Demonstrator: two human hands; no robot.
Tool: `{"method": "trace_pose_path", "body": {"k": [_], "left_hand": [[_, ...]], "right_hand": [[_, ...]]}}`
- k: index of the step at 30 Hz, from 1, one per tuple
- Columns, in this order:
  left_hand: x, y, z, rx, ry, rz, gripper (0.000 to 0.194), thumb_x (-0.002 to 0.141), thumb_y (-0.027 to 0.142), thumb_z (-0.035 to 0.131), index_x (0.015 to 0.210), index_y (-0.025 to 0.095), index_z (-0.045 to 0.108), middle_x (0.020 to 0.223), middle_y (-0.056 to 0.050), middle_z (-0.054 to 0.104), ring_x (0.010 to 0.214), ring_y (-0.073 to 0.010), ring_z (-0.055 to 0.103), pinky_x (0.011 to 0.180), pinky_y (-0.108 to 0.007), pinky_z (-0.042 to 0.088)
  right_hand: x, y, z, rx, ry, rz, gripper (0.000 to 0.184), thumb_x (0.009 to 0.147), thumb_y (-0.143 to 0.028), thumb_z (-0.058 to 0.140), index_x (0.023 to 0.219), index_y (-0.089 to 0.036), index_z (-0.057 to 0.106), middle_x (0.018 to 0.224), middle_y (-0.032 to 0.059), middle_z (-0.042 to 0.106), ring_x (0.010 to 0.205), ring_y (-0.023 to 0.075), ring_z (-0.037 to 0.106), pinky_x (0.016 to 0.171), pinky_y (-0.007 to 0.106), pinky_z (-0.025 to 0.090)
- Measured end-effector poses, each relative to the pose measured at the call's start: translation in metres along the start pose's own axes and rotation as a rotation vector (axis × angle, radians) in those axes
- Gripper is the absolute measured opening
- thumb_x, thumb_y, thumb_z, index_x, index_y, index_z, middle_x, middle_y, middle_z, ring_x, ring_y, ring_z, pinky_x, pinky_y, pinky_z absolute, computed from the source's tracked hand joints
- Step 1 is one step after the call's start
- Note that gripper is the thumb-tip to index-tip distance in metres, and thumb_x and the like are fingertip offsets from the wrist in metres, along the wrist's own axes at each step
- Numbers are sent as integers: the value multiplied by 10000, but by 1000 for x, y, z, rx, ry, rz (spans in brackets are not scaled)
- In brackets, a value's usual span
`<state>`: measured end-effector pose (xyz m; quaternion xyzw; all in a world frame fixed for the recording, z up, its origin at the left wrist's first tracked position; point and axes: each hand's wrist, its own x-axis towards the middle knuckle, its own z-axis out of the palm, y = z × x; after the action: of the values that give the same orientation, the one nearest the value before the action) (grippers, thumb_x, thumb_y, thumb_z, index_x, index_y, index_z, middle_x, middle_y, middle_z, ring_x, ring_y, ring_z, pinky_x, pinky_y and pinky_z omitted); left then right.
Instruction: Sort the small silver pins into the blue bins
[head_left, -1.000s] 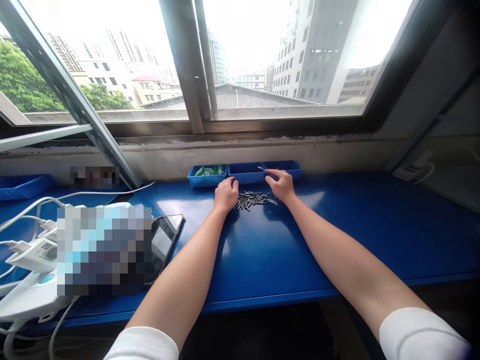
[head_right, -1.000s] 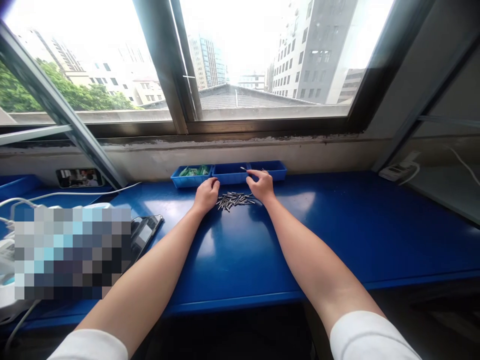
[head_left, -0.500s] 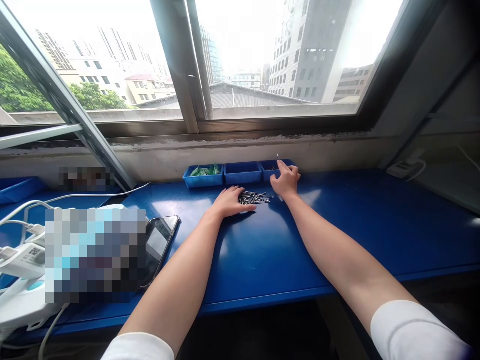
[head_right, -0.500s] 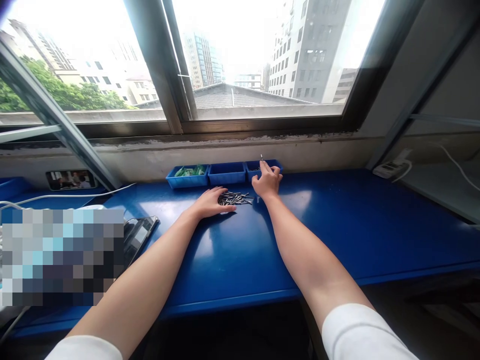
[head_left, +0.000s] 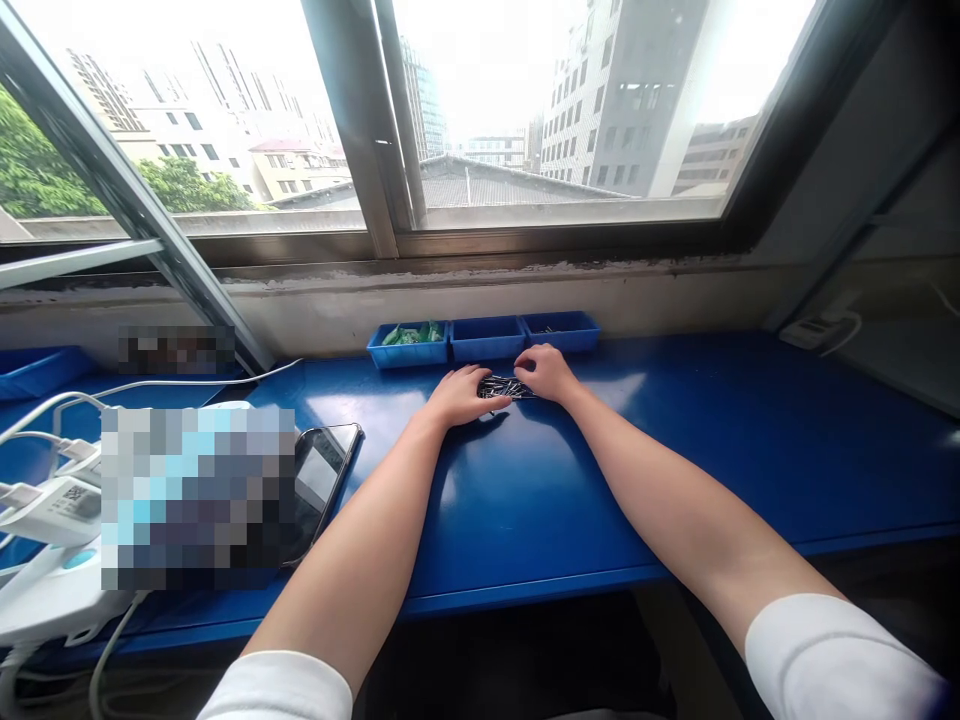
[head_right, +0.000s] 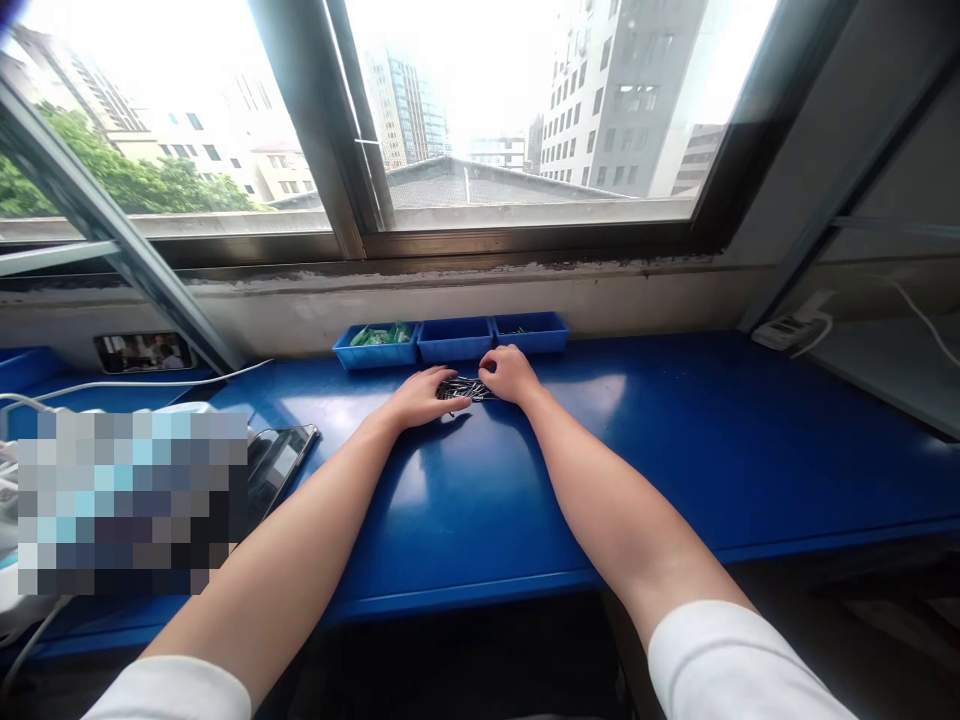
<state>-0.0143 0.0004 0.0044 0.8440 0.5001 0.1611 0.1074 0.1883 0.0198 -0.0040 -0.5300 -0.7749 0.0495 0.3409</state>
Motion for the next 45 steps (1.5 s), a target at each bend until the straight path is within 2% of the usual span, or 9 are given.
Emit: {"method": "trace_pose_path", "body": {"k": [4, 9, 17, 23, 26, 30, 35, 39, 45], "left_hand": [[0, 1, 0, 14, 2, 9, 680, 712, 639, 568, 1242, 214, 581, 1311, -91, 551, 1263, -311, 440, 1063, -351, 308], [1, 0, 2, 48, 17, 24, 684, 696, 647, 570, 1222, 210, 595, 1269, -99, 571, 1230, -325, 465, 1041, -369, 337], [2, -3, 3, 51, 29, 47, 693, 691, 671, 556, 1204, 208, 606, 1247, -101, 582, 1219, -322, 479, 1035, -364, 350], [2, -3, 3, 23, 70, 72, 659, 720, 645, 560, 1187, 184, 610, 1223, -106, 599, 1146, -300, 538, 985, -346, 404], [3, -4, 5, -27, 193, 62, 545, 804, 551, 523, 1193, 176, 597, 1214, -96, 603, 1095, -256, 569, 941, -312, 438], [6, -4, 8, -71, 347, 82, 313, 872, 378, 484, 1068, 198, 649, 1078, -62, 647, 982, -209, 607, 878, -291, 468], [8, -2, 8, -71, 361, 145, 218, 884, 276, 466, 920, 197, 666, 959, -55, 659, 891, -195, 614, 817, -293, 480], [9, -1, 8, -23, 360, 97, 216, 887, 236, 446, 904, 181, 654, 956, -70, 664, 873, -209, 613, 798, -309, 476], [9, -2, 7, -7, 345, 57, 224, 895, 243, 429, 904, 186, 645, 957, -72, 667, 874, -209, 613, 803, -306, 465]], "right_hand": [[0, -1, 4, -14, -136, -9, 210, 766, -307, 587, 865, -189, 729, 925, 73, 671, 911, 215, 571, 842, 308, 435], [3, -1, 7, 4, -177, 3, 168, 783, -293, 577, 768, -187, 706, 874, 62, 663, 792, 171, 595, 756, 275, 443], [4, -6, 10, -52, -201, 31, 175, 820, -289, 537, 744, -188, 659, 892, 73, 679, 827, 187, 583, 733, 285, 419], [1, -8, 2, 180, -188, 77, 152, 799, -252, 494, 760, -174, 619, 769, 24, 644, 699, 139, 540, 654, 254, 404], [1, -5, 1, 289, -170, 62, 163, 784, -284, 490, 745, -168, 598, 706, 1, 596, 644, 124, 496, 627, 252, 390], [2, 0, 4, 402, -148, 48, 176, 763, -334, 511, 729, -173, 575, 669, -18, 550, 622, 116, 463, 630, 258, 387], [2, 1, 4, 454, -136, 17, 185, 757, -350, 529, 717, -176, 577, 675, -13, 555, 643, 120, 469, 637, 260, 401], [0, -2, 2, 476, -126, 39, 185, 734, -348, 576, 745, -170, 627, 708, 8, 618, 668, 135, 532, 657, 273, 441], [-2, -8, 0, 728, -110, 88, 245, 669, -326, 669, 846, -166, 723, 794, 52, 719, 784, 203, 655, 755, 322, 504]]}}
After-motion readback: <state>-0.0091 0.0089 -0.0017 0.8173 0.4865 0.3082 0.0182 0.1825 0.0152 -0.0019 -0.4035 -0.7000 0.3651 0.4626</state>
